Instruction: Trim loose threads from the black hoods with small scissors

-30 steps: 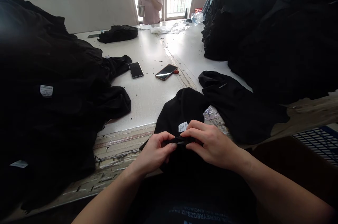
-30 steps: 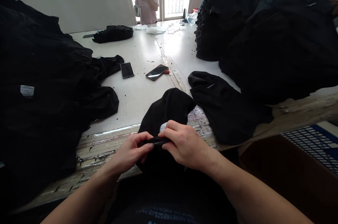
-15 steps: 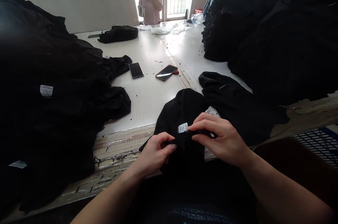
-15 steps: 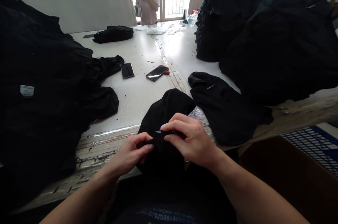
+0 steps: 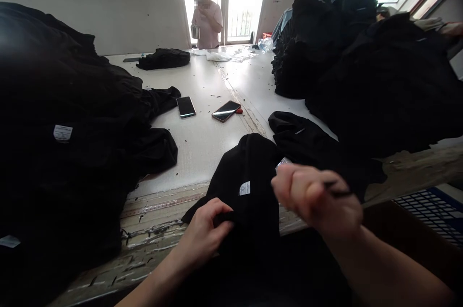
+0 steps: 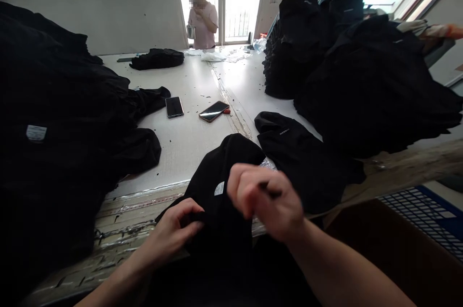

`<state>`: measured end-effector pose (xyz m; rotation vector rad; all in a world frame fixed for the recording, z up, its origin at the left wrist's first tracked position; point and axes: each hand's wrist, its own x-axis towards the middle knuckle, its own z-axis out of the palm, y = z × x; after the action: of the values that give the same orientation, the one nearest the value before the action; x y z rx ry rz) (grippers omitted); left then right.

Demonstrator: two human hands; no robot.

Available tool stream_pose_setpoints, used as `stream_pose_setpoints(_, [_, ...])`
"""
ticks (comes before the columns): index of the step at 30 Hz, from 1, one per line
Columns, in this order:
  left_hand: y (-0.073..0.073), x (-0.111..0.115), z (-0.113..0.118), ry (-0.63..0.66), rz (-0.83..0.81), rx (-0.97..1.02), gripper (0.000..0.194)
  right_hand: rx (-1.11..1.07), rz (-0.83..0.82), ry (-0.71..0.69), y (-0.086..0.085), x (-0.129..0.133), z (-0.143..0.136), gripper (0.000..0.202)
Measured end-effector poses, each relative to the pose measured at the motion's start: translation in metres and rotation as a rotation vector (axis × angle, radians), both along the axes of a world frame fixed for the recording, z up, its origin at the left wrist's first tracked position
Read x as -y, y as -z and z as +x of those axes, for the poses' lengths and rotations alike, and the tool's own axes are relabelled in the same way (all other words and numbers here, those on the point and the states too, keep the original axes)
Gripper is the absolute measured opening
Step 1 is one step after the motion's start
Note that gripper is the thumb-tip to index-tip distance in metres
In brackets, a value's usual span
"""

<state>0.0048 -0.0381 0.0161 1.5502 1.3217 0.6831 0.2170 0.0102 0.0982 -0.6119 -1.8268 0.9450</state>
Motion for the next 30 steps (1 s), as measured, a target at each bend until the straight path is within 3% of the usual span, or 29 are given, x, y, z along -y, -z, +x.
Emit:
stream_pose_setpoints(2, [-0.001,0.005,0.001,0.03,0.048,-0.035,0.009,-0.055,-0.001,0.17,-0.004,-0.03,0.004,0.04])
stream_pose_setpoints(3, [-0.002,0.007,0.002,0.046,0.052,-0.044,0.009,-0.036,-0.019,0.298,-0.002,-0.05,0.004,0.027])
stream_pose_setpoints(4, [-0.004,0.009,0.003,0.068,0.046,-0.049,0.009,0.044,-0.068,0.427,0.004,-0.071,0.003,0.019])
stream_pose_setpoints(6, [-0.01,0.009,0.003,0.116,0.029,-0.057,0.011,0.315,-0.224,0.585,0.022,-0.113,-0.002,0.023])
stream_pose_setpoints(10, [-0.025,-0.005,-0.001,0.112,0.044,-0.06,0.013,0.481,-0.365,0.553,0.068,-0.161,-0.013,0.027])
stream_pose_setpoints(13, [-0.031,-0.03,0.0,0.002,0.084,-0.033,0.017,0.481,-0.418,0.514,0.093,-0.161,-0.017,0.02])
stream_pose_setpoints(15, [-0.028,-0.053,0.006,-0.06,0.12,-0.016,0.018,0.432,-0.444,0.482,0.101,-0.153,-0.017,0.014])
stream_pose_setpoints(21, [-0.006,-0.108,0.037,-0.238,0.231,-0.057,0.02,0.15,-0.568,0.427,0.096,-0.123,-0.014,0.023])
stream_pose_setpoints(24, [0.002,-0.114,0.047,-0.238,0.223,-0.049,0.02,0.023,-0.622,0.425,0.096,-0.112,-0.016,0.027])
stream_pose_setpoints(30, [0.008,-0.108,0.052,-0.257,0.25,-0.038,0.021,-0.118,-0.64,0.468,0.112,-0.106,-0.02,0.029])
